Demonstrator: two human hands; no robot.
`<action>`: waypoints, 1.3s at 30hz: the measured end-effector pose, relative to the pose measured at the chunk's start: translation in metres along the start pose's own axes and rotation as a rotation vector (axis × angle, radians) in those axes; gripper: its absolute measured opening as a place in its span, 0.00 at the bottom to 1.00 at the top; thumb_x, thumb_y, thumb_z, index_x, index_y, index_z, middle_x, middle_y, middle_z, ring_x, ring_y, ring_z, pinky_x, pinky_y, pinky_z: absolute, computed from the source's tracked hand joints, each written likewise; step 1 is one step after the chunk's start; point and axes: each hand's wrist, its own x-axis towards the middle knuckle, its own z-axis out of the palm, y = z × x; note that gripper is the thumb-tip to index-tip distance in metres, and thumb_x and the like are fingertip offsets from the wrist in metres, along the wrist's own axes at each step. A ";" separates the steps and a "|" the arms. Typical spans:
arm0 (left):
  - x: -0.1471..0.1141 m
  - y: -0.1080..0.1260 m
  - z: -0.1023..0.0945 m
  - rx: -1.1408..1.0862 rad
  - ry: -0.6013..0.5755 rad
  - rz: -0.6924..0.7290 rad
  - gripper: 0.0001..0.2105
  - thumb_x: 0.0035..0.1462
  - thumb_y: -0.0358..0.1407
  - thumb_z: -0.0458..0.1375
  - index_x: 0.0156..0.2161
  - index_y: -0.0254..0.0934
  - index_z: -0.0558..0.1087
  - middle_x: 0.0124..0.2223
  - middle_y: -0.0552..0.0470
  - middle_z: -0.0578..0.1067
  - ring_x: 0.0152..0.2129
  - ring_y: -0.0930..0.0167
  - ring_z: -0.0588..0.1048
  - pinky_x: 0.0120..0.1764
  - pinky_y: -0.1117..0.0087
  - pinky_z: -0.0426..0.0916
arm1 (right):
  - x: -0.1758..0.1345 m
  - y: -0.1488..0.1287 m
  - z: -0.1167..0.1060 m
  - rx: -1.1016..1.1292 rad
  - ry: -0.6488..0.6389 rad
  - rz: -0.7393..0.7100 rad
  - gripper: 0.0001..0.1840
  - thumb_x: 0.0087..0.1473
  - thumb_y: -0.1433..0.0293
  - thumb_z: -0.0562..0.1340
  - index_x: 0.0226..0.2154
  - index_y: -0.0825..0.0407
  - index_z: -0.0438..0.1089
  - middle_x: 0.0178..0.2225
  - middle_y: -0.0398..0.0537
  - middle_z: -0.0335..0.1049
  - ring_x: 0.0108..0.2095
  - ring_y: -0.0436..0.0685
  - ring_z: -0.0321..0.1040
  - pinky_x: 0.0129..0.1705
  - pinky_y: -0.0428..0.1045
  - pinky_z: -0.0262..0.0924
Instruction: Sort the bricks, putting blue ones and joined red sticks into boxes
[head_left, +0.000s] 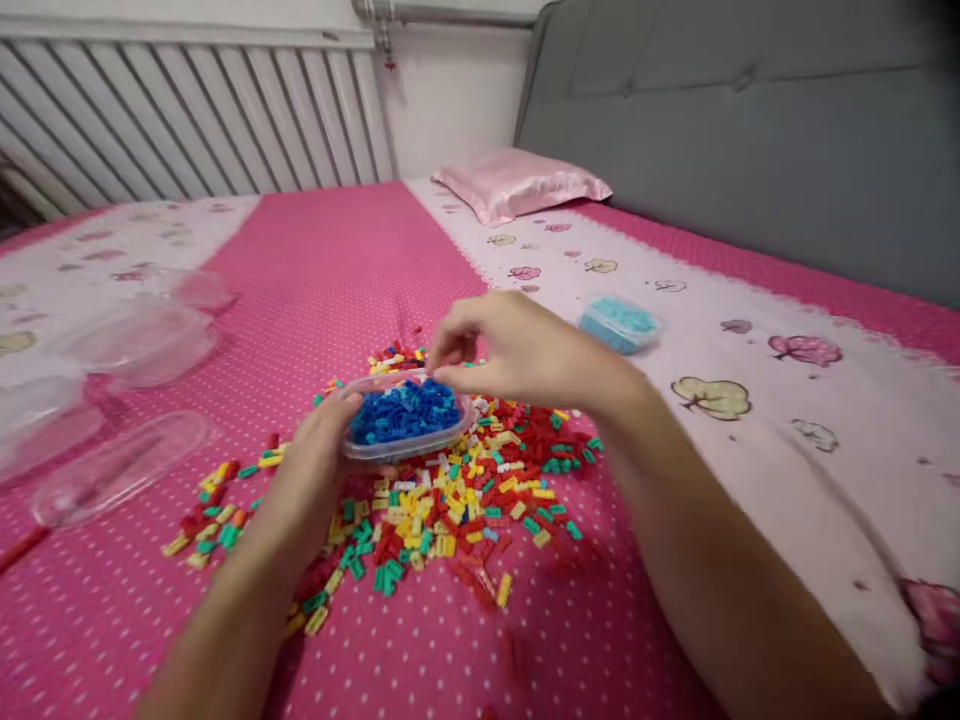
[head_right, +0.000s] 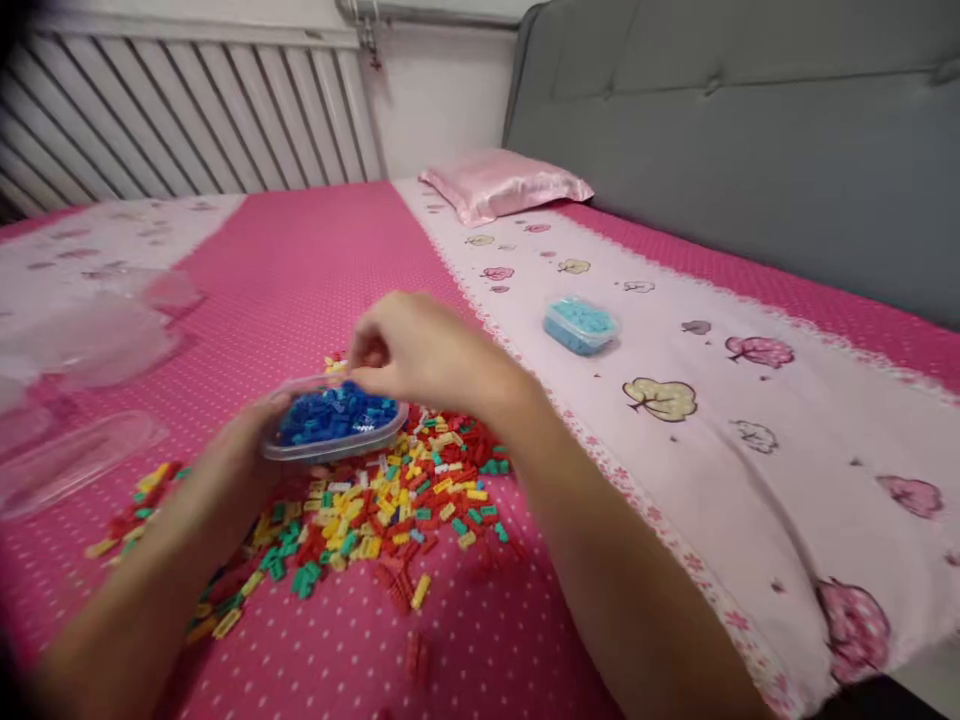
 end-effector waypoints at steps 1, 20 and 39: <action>0.000 0.000 -0.001 0.016 -0.007 -0.001 0.21 0.52 0.44 0.62 0.49 0.37 0.79 0.41 0.45 0.81 0.23 0.66 0.77 0.17 0.71 0.71 | 0.002 -0.006 0.006 -0.009 0.028 -0.020 0.08 0.55 0.73 0.64 0.37 0.55 0.80 0.34 0.48 0.79 0.35 0.52 0.72 0.38 0.47 0.60; 0.010 0.010 -0.017 0.003 0.144 0.082 0.16 0.52 0.38 0.59 0.45 0.34 0.77 0.37 0.48 0.77 0.26 0.70 0.74 0.18 0.77 0.71 | 0.017 0.015 0.045 -0.366 -0.351 0.362 0.08 0.47 0.81 0.67 0.29 0.55 0.79 0.31 0.53 0.80 0.33 0.57 0.74 0.32 0.47 0.59; 0.005 0.008 -0.007 -0.052 0.068 0.056 0.16 0.54 0.37 0.57 0.46 0.35 0.77 0.38 0.49 0.79 0.29 0.69 0.76 0.19 0.77 0.72 | 0.013 0.010 0.014 -0.039 0.304 0.061 0.08 0.62 0.69 0.64 0.38 0.53 0.79 0.36 0.48 0.80 0.37 0.53 0.72 0.41 0.48 0.62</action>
